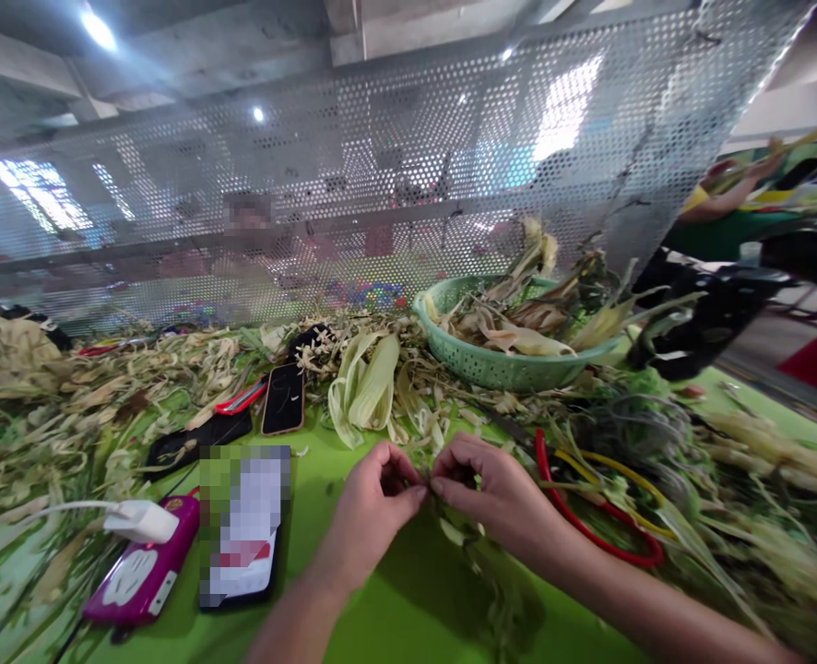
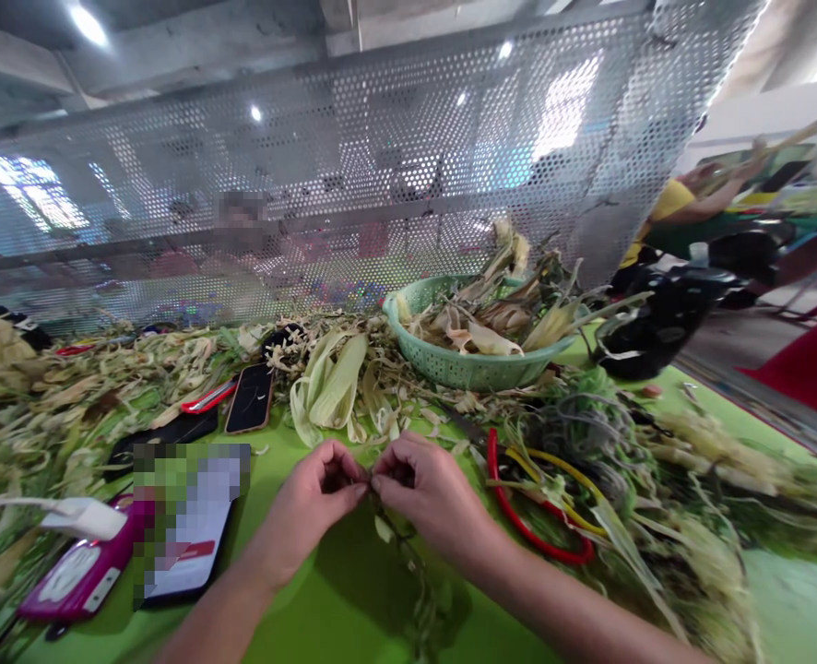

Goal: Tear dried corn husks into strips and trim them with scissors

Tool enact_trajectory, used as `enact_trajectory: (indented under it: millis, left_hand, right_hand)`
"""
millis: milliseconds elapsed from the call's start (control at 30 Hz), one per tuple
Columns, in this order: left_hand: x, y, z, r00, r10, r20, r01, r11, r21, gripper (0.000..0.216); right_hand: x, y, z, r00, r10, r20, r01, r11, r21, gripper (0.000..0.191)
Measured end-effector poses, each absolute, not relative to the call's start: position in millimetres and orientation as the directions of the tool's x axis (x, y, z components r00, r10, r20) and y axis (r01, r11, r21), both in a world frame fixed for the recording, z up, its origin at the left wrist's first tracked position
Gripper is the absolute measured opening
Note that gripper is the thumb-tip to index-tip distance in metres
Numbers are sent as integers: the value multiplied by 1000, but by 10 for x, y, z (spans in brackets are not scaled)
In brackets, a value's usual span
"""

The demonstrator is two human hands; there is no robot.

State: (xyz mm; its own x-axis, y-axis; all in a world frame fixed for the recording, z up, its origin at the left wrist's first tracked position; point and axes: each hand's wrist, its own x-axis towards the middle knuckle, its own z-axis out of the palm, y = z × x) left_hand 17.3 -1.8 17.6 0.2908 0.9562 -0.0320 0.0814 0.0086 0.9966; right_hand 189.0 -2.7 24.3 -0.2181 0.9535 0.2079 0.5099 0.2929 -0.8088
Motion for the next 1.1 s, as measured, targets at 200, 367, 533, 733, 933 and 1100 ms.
enact_trajectory:
  millis: [200,367,533,733,933,1100]
  left_hand:
    - [176,-22,199,293,956,23,113,-59,992,10]
    - [191,-43,179,264,956,125,273,-198,941,15]
    - [201,-78,213,244,926,287,463,-371,805,18]
    - [202,-89,214,248,918,309,511,-395,763,14]
    - [176,-61,170,270,937,223,452,-328,830,10]
    - [147,-31,163,349,937,9,231,-95,968,7]
  right_hand:
    - [1889,-18,268,-253,945,205,497,309,-811,8]
    - [1896,-17,260,-272,939,209,498,324,-804,9]
    - [1903,-20,265,-263,941,211,507,321,-800,9]
    - [1910,-11,264,-276,934,229,529,346,-775,8]
    - [1907,-10,280,-283,921,267,572,385,-724,8]
    - [1904,-6,278,-282,920,271,557,387,-735,8]
